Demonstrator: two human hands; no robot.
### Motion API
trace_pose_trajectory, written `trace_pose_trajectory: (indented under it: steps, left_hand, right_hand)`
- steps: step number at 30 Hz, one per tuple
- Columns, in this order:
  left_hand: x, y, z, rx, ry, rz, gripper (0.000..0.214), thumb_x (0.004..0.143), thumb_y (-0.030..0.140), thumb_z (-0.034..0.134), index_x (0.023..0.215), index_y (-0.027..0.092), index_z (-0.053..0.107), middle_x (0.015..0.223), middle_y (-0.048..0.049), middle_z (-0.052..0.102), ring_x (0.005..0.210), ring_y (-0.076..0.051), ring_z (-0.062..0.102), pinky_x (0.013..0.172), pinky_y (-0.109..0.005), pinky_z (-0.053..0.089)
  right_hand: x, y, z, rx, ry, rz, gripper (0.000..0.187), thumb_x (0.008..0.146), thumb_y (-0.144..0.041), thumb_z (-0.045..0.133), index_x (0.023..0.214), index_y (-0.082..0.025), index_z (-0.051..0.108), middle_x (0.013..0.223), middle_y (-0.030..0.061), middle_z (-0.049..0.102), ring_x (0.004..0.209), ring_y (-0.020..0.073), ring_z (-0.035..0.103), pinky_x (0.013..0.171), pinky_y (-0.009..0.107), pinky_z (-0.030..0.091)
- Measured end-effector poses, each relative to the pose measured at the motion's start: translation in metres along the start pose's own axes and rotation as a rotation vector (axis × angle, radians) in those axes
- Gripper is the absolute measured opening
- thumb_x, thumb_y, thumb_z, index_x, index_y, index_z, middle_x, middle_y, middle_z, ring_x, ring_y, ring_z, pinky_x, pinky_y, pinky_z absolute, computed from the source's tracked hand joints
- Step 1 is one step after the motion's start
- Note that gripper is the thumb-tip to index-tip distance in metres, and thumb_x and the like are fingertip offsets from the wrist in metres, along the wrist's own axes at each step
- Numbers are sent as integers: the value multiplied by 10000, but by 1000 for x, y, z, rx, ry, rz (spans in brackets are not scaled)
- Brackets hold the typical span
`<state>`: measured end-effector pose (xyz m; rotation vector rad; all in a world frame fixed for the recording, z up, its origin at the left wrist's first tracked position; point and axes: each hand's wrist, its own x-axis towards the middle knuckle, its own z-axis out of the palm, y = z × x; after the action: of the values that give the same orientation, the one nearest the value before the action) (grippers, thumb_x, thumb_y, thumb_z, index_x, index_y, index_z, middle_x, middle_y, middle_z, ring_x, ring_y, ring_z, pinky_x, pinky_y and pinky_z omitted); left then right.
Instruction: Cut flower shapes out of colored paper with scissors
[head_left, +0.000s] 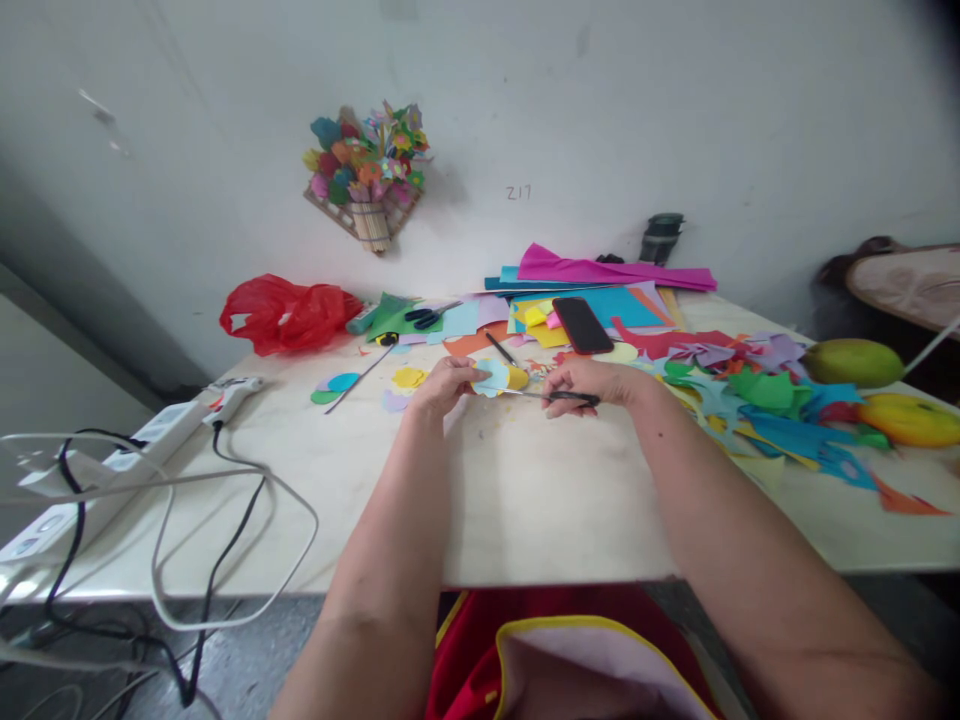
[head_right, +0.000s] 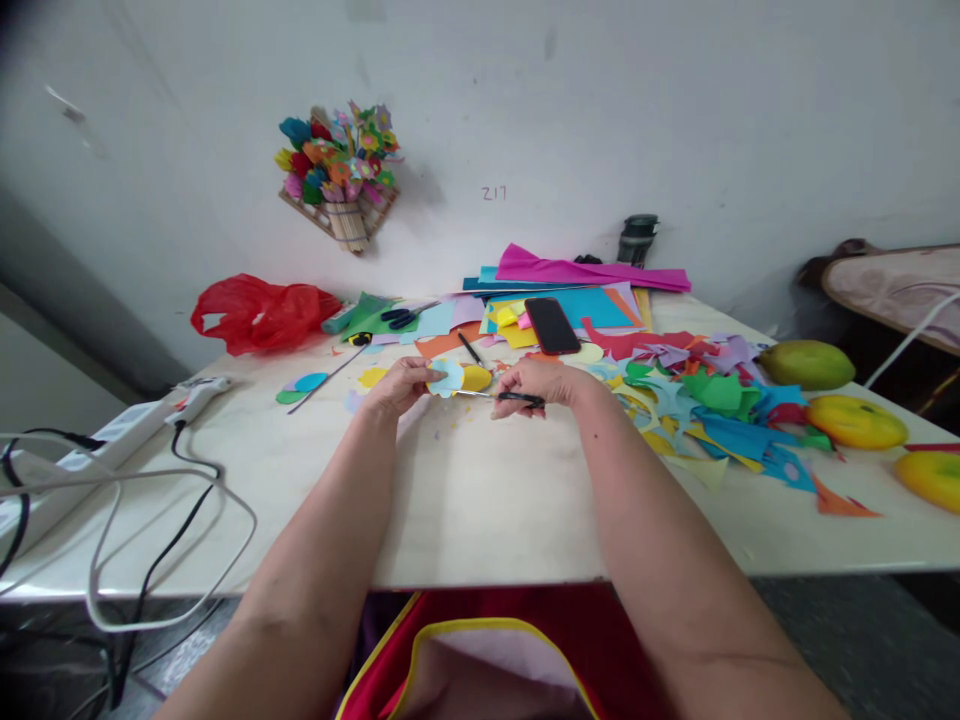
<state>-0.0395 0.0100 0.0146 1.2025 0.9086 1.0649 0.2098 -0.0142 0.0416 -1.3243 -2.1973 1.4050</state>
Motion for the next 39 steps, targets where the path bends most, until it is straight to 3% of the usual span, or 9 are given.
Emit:
trace_pose_trajectory:
  steps: [9, 21, 30, 34, 39]
  left_hand:
    - [2, -3, -2, -22, -22, 13, 267, 374, 199, 857, 519, 107, 653, 520, -28, 630, 472, -108, 570, 506, -226, 462]
    - [5, -6, -4, -17, -19, 44, 206, 459, 180, 822, 514, 114, 635, 526, -51, 630, 475, -130, 575, 507, -250, 453]
    - [10, -8, -7, -229, 203, 132, 214, 465, 141, 805, 513, 127, 597, 549, -33, 636, 496, -116, 581, 532, -238, 495]
    - [11, -7, -1, -302, 261, 134, 199, 481, 136, 795, 599, 122, 636, 638, -55, 686, 582, -154, 643, 603, -267, 533]
    - [16, -12, 16, -393, 325, 137, 183, 521, 134, 770, 621, 135, 617, 639, -38, 679, 603, -156, 650, 645, -291, 545]
  right_hand:
    - [-1, -2, 2, 4, 12, -8, 403, 559, -430, 858, 772, -149, 663, 479, -52, 554, 378, 56, 445, 357, 183, 334]
    - [1, 0, 2, 9, 17, -6, 392, 549, -418, 863, 766, -153, 672, 478, -48, 548, 388, 63, 449, 359, 190, 342]
    - [-12, 9, -12, 60, 6, -25, 265, 676, -362, 762, 765, -146, 637, 481, -39, 561, 382, 79, 482, 375, 201, 342]
    - [-11, 11, -14, 220, 164, -86, 197, 685, -268, 724, 789, -130, 631, 477, -27, 561, 381, 78, 465, 368, 205, 299]
    - [17, 4, 8, 592, 584, -195, 337, 583, -208, 792, 853, -147, 598, 602, 20, 659, 492, 115, 574, 407, 204, 327]
